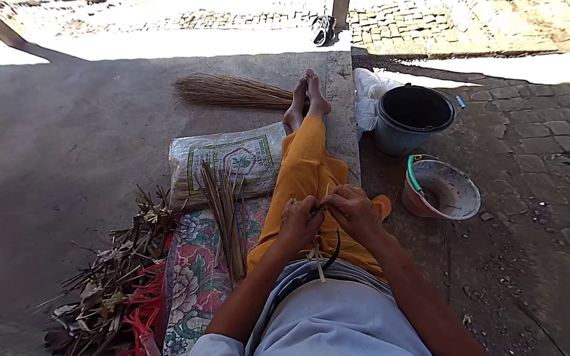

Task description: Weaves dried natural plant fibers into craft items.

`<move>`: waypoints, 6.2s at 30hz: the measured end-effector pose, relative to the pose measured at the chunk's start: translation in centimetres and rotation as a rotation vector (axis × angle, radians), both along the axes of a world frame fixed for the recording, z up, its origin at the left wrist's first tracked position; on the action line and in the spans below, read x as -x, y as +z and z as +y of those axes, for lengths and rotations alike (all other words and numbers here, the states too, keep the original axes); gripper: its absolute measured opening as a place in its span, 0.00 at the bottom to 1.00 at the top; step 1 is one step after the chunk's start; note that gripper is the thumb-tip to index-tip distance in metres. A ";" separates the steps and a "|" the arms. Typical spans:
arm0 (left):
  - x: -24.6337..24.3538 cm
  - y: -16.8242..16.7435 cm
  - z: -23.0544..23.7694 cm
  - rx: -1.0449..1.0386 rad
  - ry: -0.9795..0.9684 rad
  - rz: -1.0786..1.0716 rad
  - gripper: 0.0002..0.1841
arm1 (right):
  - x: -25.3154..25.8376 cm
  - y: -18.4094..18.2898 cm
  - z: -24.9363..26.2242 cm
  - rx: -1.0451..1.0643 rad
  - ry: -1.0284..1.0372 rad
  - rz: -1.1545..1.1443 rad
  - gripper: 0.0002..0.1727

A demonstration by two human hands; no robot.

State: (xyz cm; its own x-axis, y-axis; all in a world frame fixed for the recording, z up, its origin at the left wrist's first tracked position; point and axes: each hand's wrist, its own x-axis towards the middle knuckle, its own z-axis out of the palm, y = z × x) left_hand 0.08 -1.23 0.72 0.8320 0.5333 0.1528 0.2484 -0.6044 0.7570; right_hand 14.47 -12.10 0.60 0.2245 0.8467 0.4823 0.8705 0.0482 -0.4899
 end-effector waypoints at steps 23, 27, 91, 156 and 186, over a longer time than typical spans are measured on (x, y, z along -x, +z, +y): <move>0.4 -0.6 4.4 -0.061 -0.433 0.037 0.17 | -2.0 -2.3 2.8 -0.176 0.183 -0.193 0.09; 0.7 1.1 4.9 -0.041 -0.468 0.055 0.18 | -1.2 2.0 2.1 0.016 0.244 -0.242 0.07; -0.7 -2.5 -2.6 0.892 0.174 -0.341 0.08 | -0.8 0.8 0.4 0.350 0.251 0.348 0.12; -1.4 -2.0 -3.3 0.479 0.114 -0.787 0.07 | 4.7 0.6 0.7 -0.195 -0.128 0.916 0.07; -1.5 -0.9 -3.2 0.820 0.193 -0.780 0.11 | 2.5 -1.2 0.6 -0.230 -0.006 0.544 0.12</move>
